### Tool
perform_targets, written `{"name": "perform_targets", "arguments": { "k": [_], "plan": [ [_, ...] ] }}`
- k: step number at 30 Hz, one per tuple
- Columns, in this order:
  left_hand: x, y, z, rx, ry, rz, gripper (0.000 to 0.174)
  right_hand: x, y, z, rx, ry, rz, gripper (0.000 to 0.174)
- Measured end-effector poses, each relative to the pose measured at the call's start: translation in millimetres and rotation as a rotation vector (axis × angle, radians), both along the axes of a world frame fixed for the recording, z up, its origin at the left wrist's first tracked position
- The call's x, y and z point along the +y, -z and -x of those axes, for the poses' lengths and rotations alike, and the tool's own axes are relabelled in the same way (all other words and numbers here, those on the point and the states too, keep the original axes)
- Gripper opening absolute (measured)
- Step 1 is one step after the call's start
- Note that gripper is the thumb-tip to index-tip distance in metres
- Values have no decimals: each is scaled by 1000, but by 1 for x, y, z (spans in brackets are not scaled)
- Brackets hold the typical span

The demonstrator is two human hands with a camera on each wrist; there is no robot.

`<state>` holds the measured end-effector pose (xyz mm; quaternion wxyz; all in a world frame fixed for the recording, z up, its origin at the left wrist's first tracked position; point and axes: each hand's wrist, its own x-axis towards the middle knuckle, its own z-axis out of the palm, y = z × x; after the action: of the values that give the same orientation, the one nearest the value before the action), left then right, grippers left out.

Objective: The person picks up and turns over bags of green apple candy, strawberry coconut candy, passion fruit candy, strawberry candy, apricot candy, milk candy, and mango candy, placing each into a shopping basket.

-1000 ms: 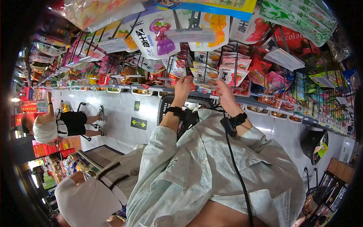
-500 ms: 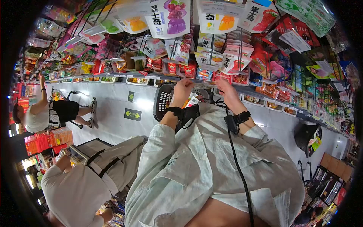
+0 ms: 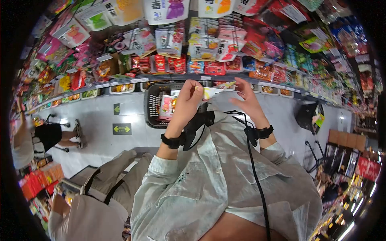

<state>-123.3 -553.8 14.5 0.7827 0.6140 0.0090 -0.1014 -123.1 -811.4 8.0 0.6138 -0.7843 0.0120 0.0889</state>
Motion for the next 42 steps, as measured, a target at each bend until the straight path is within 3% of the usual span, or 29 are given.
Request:
{"name": "perform_targets", "arguments": {
  "k": [1,4,5,8,9,12,13,18,21,31,36,42],
  "plan": [
    [1,-5,5,32,40,113,11,-5,1,8,-59,-54,52,77],
    [-1,-26,18,142,121,394,8,-8,-26,40,1,-189,161,78],
    [-7,-33,22,145,131,471,11,-16,-20,52,82,-223,190,67],
    [-26,-37,26,151,47,533,10,-18,-25,75,213,-179,-58,48],
    [-31,-33,26,117,0,536,15,-16,-31,81,146,-189,-65,42],
    [-33,-30,34,216,-16,410,24,-31,-11,96,109,-78,-175,27],
    [-37,-21,41,273,-52,478,36,-36,-15,100,122,-57,-129,22],
    [-54,-4,74,221,349,188,50,-46,-36,109,40,76,-280,24],
    [-81,-11,92,266,427,165,46,-65,-37,117,31,96,-362,27],
    [-157,4,166,342,258,10,36,-143,19,160,189,-95,-334,55],
    [-169,15,221,485,159,-46,35,-152,31,178,401,-214,-315,53],
    [-176,18,252,473,34,-9,39,-149,35,182,463,-315,-349,45]
  ]
}}
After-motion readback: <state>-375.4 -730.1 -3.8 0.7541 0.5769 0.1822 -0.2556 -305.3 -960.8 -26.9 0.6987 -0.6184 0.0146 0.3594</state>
